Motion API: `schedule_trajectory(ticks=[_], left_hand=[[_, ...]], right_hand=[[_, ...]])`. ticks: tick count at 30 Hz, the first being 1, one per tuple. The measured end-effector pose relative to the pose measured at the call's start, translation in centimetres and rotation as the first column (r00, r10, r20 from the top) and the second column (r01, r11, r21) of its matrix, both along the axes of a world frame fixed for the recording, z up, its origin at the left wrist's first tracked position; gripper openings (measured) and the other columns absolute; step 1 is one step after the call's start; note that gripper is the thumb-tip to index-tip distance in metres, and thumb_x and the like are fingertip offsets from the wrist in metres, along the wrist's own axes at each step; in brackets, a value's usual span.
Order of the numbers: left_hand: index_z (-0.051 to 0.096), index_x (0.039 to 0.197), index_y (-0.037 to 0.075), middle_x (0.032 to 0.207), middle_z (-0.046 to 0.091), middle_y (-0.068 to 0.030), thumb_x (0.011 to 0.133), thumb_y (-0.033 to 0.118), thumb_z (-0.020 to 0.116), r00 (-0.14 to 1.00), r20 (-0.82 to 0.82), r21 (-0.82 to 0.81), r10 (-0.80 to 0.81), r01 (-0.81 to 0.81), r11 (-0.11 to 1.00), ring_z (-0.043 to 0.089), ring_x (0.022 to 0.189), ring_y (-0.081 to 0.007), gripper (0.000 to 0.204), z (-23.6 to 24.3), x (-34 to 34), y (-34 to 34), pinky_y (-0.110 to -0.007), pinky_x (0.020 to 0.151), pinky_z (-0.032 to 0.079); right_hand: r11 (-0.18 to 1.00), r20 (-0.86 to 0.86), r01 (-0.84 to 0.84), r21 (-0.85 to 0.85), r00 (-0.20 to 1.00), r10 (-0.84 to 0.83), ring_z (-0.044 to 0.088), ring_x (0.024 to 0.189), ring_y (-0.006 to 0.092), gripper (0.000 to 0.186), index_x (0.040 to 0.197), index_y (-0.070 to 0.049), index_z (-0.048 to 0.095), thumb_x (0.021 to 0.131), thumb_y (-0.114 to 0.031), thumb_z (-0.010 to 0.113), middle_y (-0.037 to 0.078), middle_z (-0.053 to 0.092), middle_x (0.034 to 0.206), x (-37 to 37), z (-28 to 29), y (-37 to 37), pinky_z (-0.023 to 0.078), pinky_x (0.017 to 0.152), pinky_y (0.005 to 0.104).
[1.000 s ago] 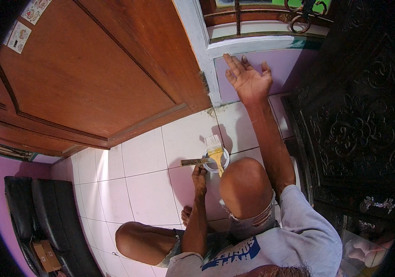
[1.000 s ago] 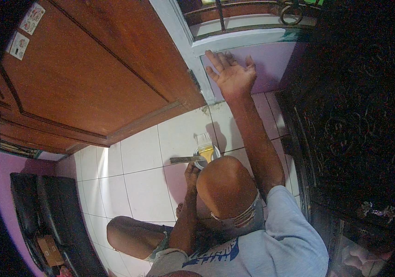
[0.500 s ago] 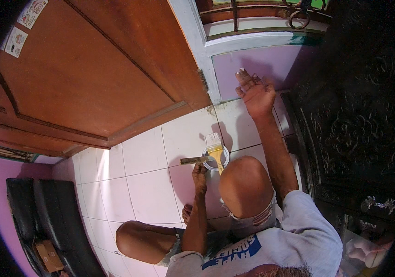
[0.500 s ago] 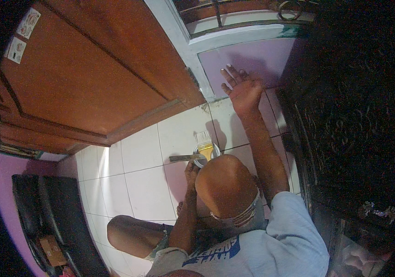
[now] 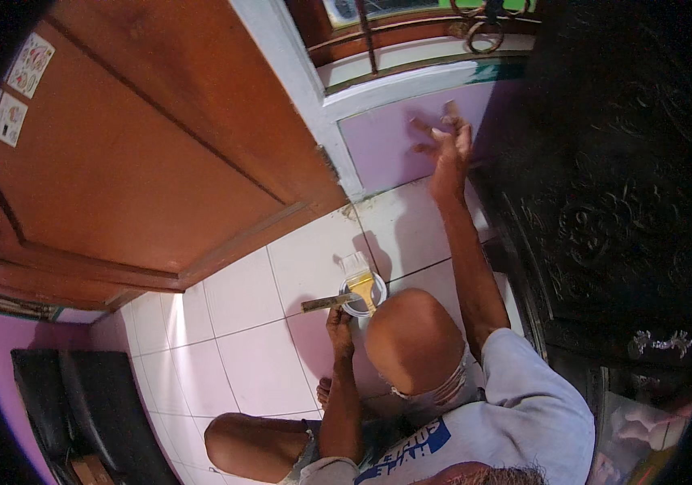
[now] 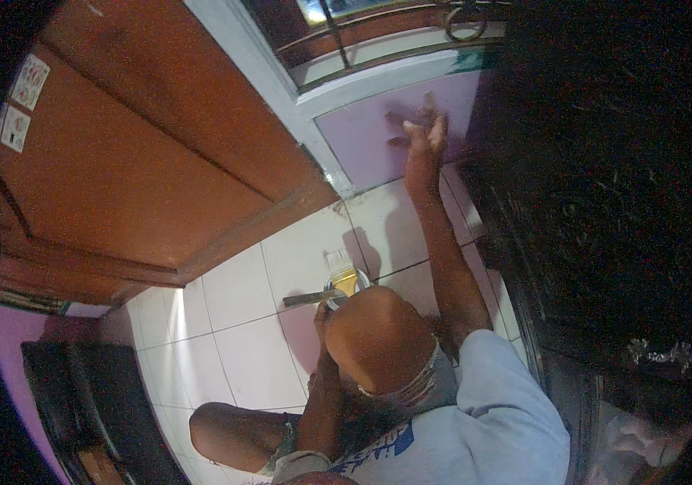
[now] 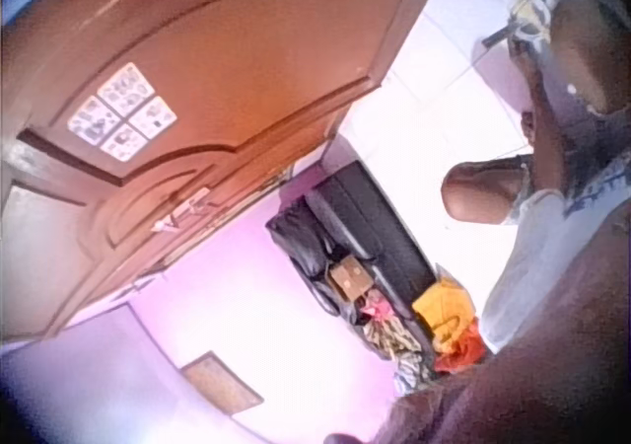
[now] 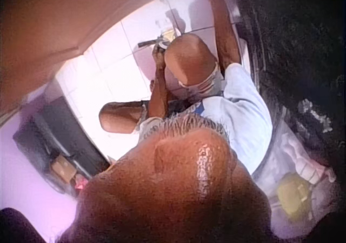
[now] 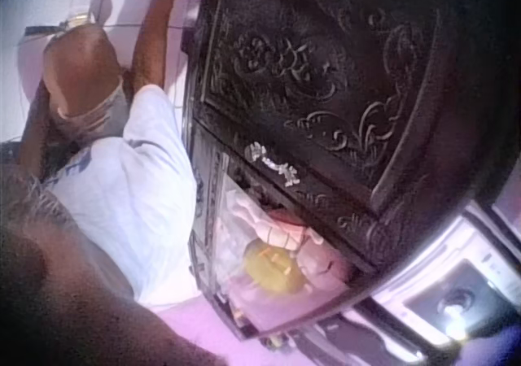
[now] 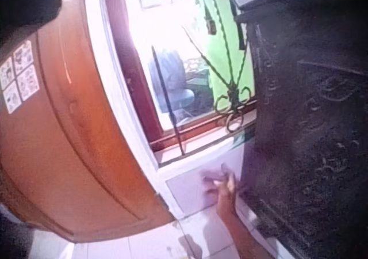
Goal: The person paints the white door frame and adjacent wall trim using a paintbrush and a small paint can. They repeatedly dip the brush into the can and apply white paint to the vertical and horizontal sections of the frame, occasionally touching up spots with a finger.
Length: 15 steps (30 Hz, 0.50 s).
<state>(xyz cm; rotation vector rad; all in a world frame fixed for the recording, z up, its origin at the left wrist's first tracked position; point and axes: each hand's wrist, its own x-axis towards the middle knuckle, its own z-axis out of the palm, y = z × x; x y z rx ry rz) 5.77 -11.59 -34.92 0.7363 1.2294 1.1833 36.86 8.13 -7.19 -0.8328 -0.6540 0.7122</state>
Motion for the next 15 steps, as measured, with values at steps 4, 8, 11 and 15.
schedule_trajectory(ticks=[4, 8, 11, 15], left_hand=[[0.063, 0.132, 0.003, 0.128, 0.066, -0.0049, 0.097, 0.0, 0.059, 0.973, 0.23, -0.011, -0.001, 0.003, 1.0, 0.061, 0.117, -0.0174, 0.035, -1.9, -1.0, -0.4, -0.033, 0.103, 0.048], [0.063, 0.13, 0.003, 0.127, 0.066, -0.0044, 0.097, 0.001, 0.06, 0.972, 0.232, -0.02, 0.016, -0.012, 1.0, 0.061, 0.115, -0.017, 0.033, -2.6, -1.1, -0.1, -0.033, 0.1, 0.049], [0.063, 0.131, 0.003, 0.127, 0.067, -0.0043, 0.097, 0.002, 0.061, 0.954, 0.299, -0.026, 0.021, -0.014, 1.0, 0.062, 0.114, -0.017, 0.033, -5.0, -2.1, -0.4, -0.033, 0.1, 0.05], [0.062, 0.131, 0.002, 0.127, 0.067, -0.0053, 0.097, 0.0, 0.06, 0.958, 0.287, -0.069, 0.004, 0.017, 0.997, 0.062, 0.116, -0.0176, 0.035, -5.2, -2.3, -0.1, -0.034, 0.102, 0.049]], right_hand=[[0.925, 0.498, 0.371, -0.078, 0.818, -0.286, 0.06, 0.123, 0.035, 0.05, 0.134, 0.004, 0.045, 0.088, -0.007, 0.061, 0.023, 0.034, 0.16, 6.2, -0.2, 3.4, 0.05, 0.097, 0.0465], [0.872, 0.659, 0.486, -0.059, 0.675, -0.332, 0.053, 0.129, 0.0363, 0.063, 0.139, 0.008, 0.041, 0.084, -0.009, 0.066, 0.027, 0.036, 0.157, 9.4, 0.3, 4.4, 0.042, 0.107, 0.0423], [0.87, 0.718, 0.485, -0.089, 0.636, -0.281, 0.055, 0.123, 0.0366, 0.08, 0.151, 0.008, 0.026, 0.081, -0.007, 0.063, 0.023, 0.05, 0.137, 8.6, 1.1, 4.5, 0.042, 0.107, 0.043], [0.832, 0.809, 0.55, -0.072, 0.52, -0.273, 0.056, 0.121, 0.0382, 0.083, 0.152, 0.009, 0.025, 0.08, -0.007, 0.061, 0.021, 0.056, 0.13, 10.0, 0.3, 5.4, 0.043, 0.107, 0.0451]])
